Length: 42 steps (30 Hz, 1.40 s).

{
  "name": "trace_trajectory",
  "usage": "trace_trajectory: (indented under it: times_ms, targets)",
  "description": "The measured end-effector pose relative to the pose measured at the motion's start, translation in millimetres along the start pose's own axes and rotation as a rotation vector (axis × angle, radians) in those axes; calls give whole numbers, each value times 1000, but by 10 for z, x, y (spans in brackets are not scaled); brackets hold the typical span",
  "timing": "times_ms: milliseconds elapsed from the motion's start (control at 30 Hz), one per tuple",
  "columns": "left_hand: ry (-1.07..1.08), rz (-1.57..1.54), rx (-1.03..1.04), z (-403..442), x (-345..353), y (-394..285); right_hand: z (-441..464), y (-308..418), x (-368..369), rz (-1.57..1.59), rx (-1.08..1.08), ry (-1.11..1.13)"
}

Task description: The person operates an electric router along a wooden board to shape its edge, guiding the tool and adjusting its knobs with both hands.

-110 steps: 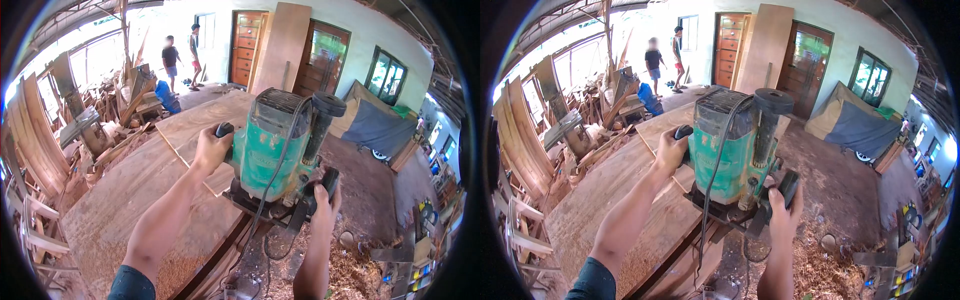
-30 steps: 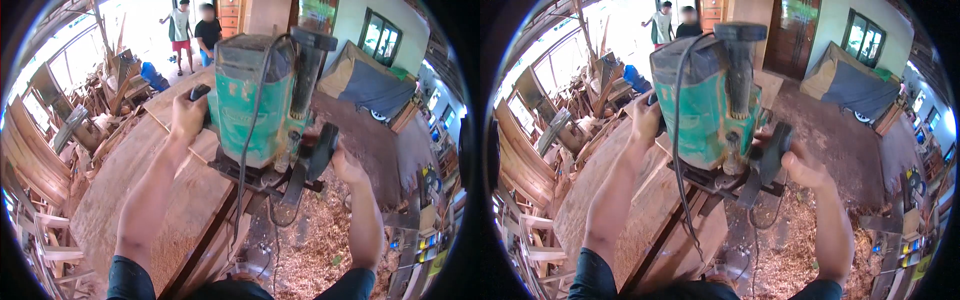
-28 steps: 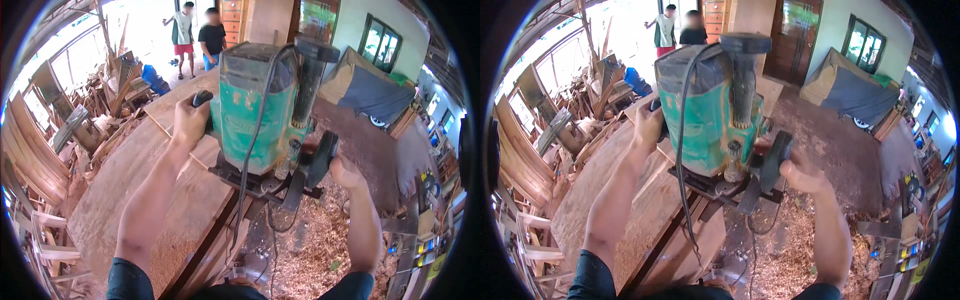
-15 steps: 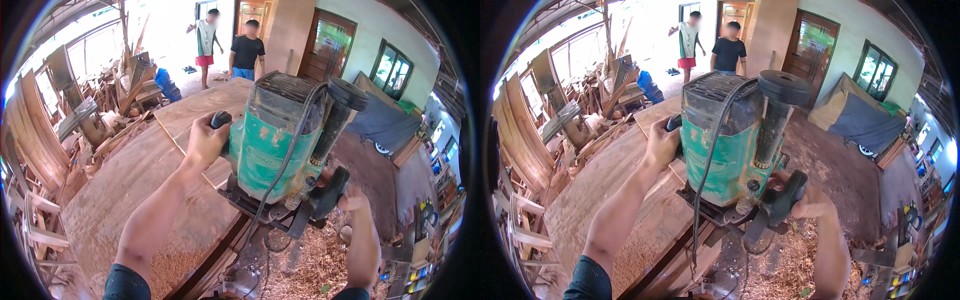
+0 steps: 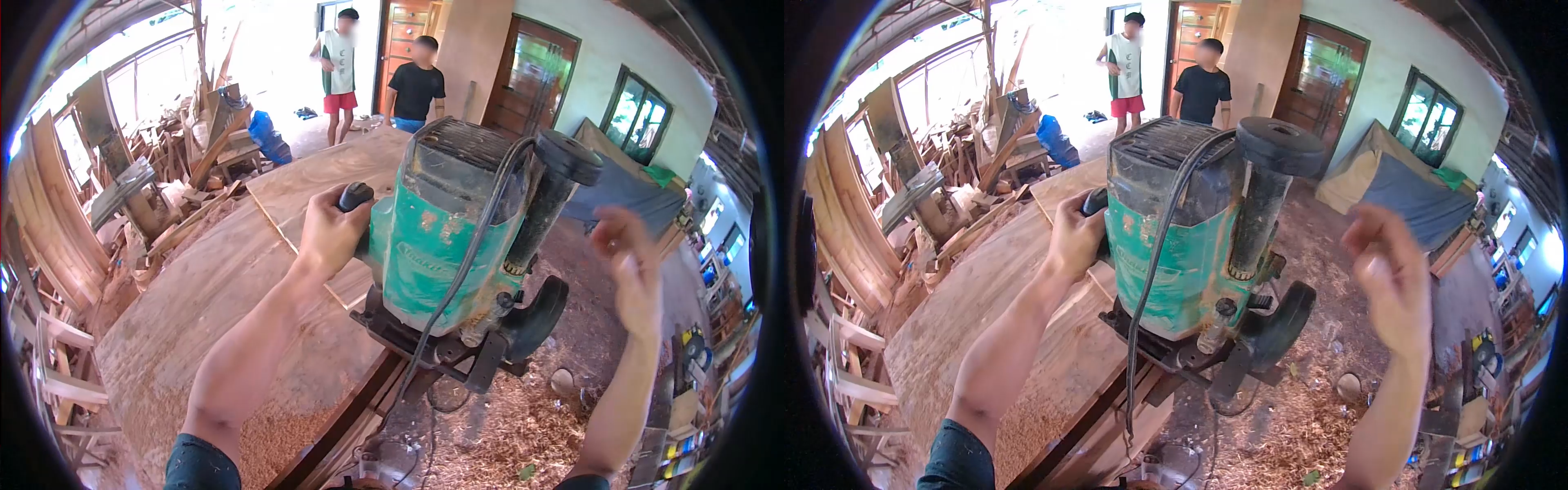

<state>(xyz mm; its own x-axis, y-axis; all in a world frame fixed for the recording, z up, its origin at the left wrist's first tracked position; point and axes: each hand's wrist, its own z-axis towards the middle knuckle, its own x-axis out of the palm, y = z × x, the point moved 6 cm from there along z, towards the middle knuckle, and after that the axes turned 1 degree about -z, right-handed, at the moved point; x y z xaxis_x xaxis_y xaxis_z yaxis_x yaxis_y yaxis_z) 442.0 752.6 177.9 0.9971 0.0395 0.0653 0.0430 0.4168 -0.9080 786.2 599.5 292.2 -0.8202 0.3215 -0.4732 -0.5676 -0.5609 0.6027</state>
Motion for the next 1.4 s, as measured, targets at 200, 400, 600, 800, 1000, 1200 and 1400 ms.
trace_trajectory:
  times_ms: [200, 400, 600, 800, 1000, 1200, 1400]
  targets:
    - [18, 8, -36, -8, 17, -8, 534, 1139, 292, -432, -253, 209]
    - [13, 26, -20, 10, -17, 13, 761, 1145, 419, -479, -254, 413]
    - [9, 48, 4, 6, -9, 9, 764, 1264, 543, -730, 39, 405]
    - [31, 17, -20, -1, 13, -19, 773, 1119, 501, -320, -225, 309]
    - [35, 34, 0, 25, 0, 28, 783, 1279, 544, -847, -55, 313]
    - [26, 39, -10, 19, -9, 15, 776, 1198, 499, -446, -247, 305]
    - [34, 10, -3, 6, 16, -11, 718, 1250, 509, -656, -43, 283]
